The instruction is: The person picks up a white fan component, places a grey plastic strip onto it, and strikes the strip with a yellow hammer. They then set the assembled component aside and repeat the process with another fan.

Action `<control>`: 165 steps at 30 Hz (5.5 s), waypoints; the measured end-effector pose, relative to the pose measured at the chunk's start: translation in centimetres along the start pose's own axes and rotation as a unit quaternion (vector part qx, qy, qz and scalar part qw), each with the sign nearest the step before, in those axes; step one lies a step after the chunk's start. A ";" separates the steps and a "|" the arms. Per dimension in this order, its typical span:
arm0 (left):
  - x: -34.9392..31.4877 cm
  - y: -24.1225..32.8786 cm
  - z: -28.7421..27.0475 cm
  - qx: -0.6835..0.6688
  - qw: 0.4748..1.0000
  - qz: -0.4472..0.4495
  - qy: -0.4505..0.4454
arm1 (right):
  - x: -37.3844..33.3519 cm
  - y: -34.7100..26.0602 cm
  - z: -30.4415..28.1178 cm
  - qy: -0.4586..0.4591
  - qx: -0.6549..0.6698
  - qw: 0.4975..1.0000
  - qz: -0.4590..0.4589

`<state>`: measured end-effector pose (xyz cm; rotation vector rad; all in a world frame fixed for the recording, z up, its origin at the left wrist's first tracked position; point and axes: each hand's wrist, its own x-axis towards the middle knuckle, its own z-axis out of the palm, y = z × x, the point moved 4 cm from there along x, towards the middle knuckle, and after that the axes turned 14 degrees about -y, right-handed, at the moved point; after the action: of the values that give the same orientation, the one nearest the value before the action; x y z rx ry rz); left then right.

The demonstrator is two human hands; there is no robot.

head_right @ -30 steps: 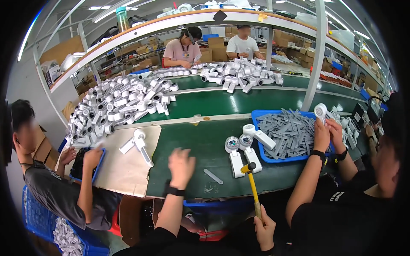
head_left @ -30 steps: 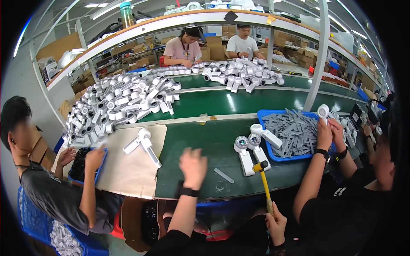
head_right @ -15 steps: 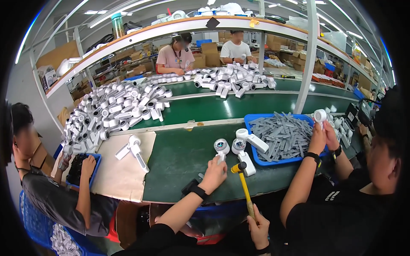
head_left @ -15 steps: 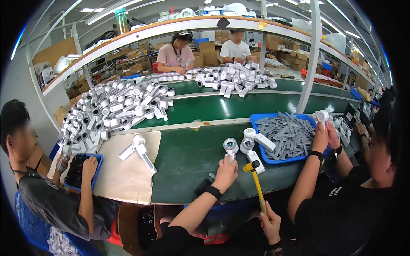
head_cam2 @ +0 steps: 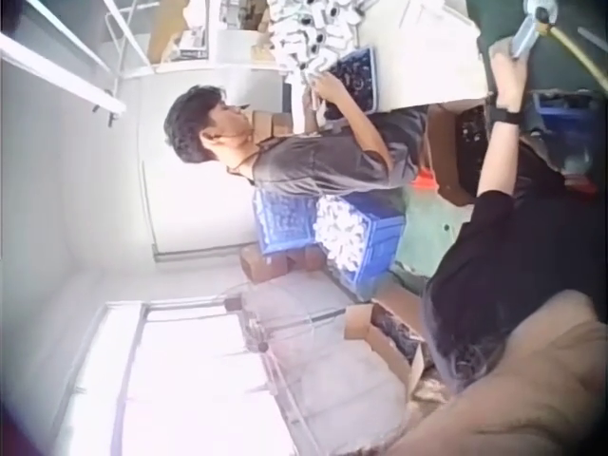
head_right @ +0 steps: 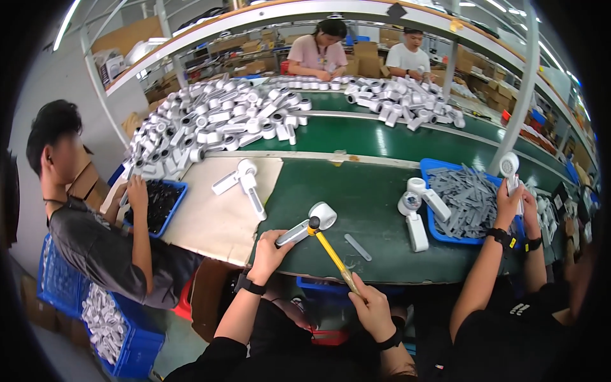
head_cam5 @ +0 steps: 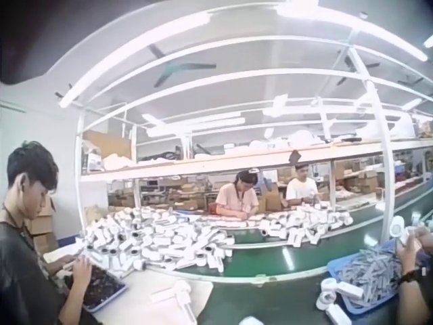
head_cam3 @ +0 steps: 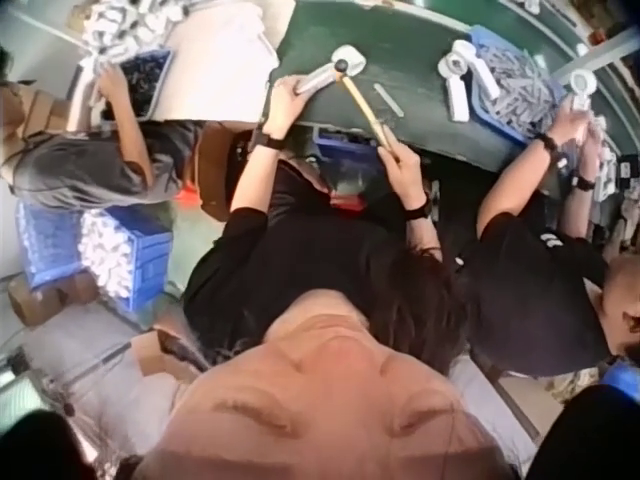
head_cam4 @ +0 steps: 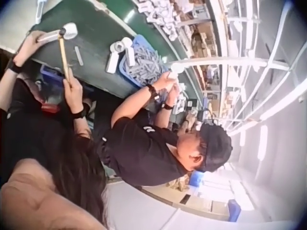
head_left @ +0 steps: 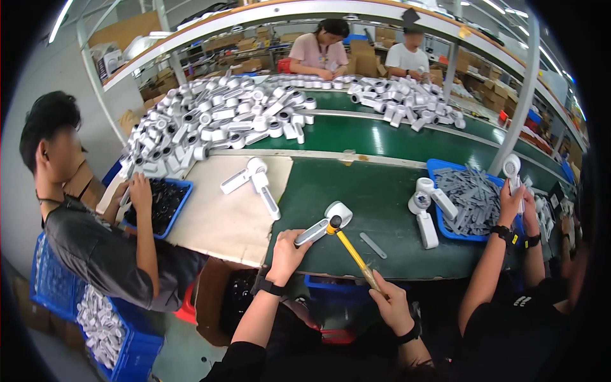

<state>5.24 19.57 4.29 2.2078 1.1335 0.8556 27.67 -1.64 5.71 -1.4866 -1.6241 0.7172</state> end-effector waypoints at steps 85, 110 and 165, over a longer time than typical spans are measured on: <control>-2.7 -2.4 1.3 -0.774 0.607 -0.099 -0.150 | 0.5 0.4 -0.3 -0.016 0.106 0.993 0.044; -2.9 -3.0 -1.7 -0.025 0.990 -0.059 0.122 | 5.1 -4.5 3.5 -0.104 -0.130 0.984 -0.064; 7.2 16.6 19.4 0.163 0.943 0.184 -0.225 | -10.6 4.8 -4.7 0.207 0.231 0.939 0.147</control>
<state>31.19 14.04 4.66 2.7566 0.6855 0.2690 34.07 -11.83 2.15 -1.4173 -0.8531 0.8145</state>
